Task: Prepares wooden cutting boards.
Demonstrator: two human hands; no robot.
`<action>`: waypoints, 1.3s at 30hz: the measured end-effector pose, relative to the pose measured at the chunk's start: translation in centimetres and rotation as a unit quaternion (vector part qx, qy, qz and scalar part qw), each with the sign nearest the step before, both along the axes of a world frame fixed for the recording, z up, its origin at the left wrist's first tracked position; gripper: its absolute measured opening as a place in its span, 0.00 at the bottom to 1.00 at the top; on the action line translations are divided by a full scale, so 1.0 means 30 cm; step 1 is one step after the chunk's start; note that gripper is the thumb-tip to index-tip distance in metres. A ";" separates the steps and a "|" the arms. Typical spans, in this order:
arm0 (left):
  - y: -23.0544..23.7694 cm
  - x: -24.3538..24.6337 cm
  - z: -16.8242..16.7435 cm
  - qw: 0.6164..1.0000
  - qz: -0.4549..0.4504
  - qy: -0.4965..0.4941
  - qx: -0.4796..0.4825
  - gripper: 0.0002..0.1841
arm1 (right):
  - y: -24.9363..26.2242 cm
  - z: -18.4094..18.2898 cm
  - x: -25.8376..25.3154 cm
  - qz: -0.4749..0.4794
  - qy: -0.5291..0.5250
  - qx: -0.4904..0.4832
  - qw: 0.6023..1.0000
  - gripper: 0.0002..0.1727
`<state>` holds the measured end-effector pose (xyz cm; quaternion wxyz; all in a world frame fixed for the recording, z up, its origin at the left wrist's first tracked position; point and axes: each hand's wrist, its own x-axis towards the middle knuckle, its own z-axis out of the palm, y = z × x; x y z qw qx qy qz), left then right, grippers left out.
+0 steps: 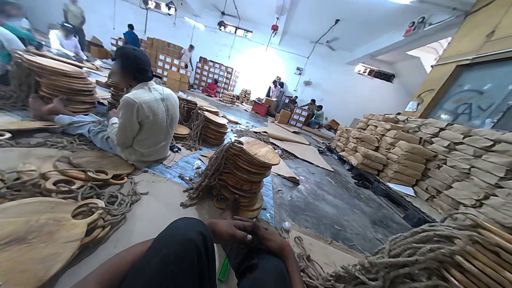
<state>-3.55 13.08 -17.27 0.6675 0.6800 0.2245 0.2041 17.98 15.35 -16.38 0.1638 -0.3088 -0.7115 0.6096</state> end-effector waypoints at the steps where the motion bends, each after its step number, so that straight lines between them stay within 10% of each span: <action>1: -0.002 0.000 0.002 1.000 -0.002 -0.001 -0.001 0.25 | -0.001 0.001 0.000 0.004 0.000 0.002 1.000 0.33; 39: -0.006 -0.001 0.006 1.000 0.002 0.003 -0.004 0.24 | 0.009 -0.010 0.002 0.023 0.018 -0.014 0.999 0.36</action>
